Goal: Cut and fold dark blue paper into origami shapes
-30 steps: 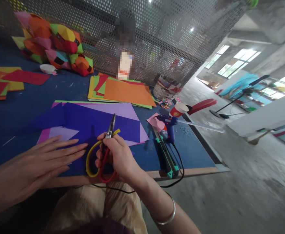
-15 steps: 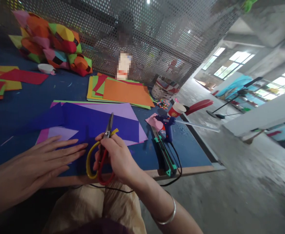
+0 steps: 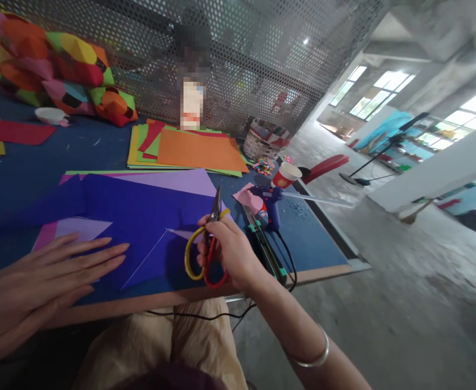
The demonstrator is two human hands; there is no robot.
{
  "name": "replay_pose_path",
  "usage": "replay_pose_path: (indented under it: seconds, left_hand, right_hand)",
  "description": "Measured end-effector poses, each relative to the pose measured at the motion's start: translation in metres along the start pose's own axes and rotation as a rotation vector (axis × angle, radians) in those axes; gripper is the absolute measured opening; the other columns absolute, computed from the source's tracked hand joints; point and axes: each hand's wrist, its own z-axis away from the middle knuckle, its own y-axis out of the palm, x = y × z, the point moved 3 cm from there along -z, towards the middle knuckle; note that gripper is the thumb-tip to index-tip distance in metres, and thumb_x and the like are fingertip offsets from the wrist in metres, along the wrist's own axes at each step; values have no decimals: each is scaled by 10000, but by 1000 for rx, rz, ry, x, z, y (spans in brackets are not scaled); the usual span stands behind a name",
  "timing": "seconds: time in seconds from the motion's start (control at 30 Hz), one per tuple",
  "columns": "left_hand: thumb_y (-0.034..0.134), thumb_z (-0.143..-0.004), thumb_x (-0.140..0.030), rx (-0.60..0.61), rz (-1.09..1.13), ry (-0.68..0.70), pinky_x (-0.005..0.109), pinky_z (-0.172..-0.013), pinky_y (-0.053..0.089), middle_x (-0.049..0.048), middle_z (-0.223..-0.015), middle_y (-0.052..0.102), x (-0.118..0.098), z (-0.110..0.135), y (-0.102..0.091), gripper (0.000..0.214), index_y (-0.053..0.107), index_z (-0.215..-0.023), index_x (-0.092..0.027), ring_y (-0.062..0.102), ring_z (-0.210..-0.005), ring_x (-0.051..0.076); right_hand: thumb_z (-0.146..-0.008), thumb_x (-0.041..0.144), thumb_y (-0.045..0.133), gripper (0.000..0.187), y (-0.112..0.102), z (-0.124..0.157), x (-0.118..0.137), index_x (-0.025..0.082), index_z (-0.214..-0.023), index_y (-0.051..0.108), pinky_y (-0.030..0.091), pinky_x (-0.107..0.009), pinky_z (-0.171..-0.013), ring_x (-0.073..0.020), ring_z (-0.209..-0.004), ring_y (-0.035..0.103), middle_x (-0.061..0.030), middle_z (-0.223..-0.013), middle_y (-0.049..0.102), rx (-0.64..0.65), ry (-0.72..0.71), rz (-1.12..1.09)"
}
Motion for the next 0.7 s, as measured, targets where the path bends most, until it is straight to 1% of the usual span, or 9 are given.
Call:
replay_pose_path:
  seconds: [0.07, 0.1, 0.2, 0.3, 0.4, 0.47, 0.53, 0.6, 0.7]
  left_hand:
    - [333, -1089, -252, 5, -13, -28, 392, -1281, 315, -137, -1599, 561, 2, 3, 3, 635, 268, -1675, -488, 507, -1516, 157]
    - [334, -1087, -248, 4, -21, -21, 374, -1292, 285, -143, -1608, 550, 3, 4, 5, 637, 267, -1677, -479, 485, -1530, 142]
    - [369, -1072, -247, 13, -68, 41, 337, -1310, 238, -137, -1615, 544, 5, 5, 7, 638, 302, -1677, -438, 469, -1538, 131]
    - [386, -1067, -253, 18, -103, 34, 347, -1322, 238, -135, -1615, 547, 9, 6, 7, 634, 325, -1670, -438, 468, -1541, 138]
    - [378, -1060, -241, 9, -87, 31, 388, -1313, 305, -131, -1606, 556, 10, 6, 6, 657, 299, -1673, -465, 496, -1524, 151]
    - [395, -1047, -226, -10, -75, 52, 401, -1303, 346, -130, -1599, 563, 10, 8, 5, 686, 286, -1671, -487, 526, -1503, 156]
    - [411, -1032, -212, -39, -61, 60, 410, -1310, 345, -134, -1595, 566, 13, 12, 7, 704, 300, -1659, -513, 529, -1500, 160]
    - [411, -1025, -216, -52, -40, 25, 451, -1321, 328, -133, -1592, 570, 18, 18, 10, 695, 338, -1638, -534, 519, -1510, 182]
    - [405, -1024, -259, -12, -2, -36, 531, -1299, 365, -110, -1584, 581, 24, 24, 14, 655, 383, -1614, -541, 550, -1488, 238]
  right_hand:
    - [-764, 367, 647, 224, -8, 2, 4, 263, -950, 577, 417, -284, -495, -146, -516, 521, 63, -649, 556, -30, -17, 15]
    - [-766, 371, 642, 230, -10, 3, 5, 264, -956, 570, 411, -283, -491, -147, -503, 520, 67, -634, 551, -39, -28, 23]
    - [-803, 393, 618, 228, -4, 6, 3, 272, -985, 549, 415, -285, -491, -159, -491, 540, 66, -612, 566, -8, -41, 62]
    - [-860, 380, 570, 171, 16, 10, -3, 277, -992, 535, 436, -276, -494, -165, -485, 555, 67, -587, 567, 83, -29, 103]
    - [-929, 313, 503, 74, 44, 11, -10, 274, -986, 531, 449, -257, -490, -155, -462, 551, 73, -573, 563, 205, -5, 131]
    - [-961, 263, 474, 57, 62, 11, -13, 271, -983, 527, 459, -247, -488, -151, -452, 548, 77, -563, 561, 281, 4, 137]
    - [-975, 220, 451, 79, 76, 9, -16, 265, -975, 516, 460, -240, -478, -151, -443, 541, 80, -542, 552, 341, 0, 139]
    - [-980, 195, 431, 103, 84, 7, -18, 260, -970, 509, 462, -237, -473, -152, -437, 538, 80, -527, 547, 375, -4, 143]
    - [-980, 181, 418, 125, 83, 5, -17, 252, -984, 521, 480, -243, -481, -154, -440, 550, 79, -533, 554, 363, 18, 134]
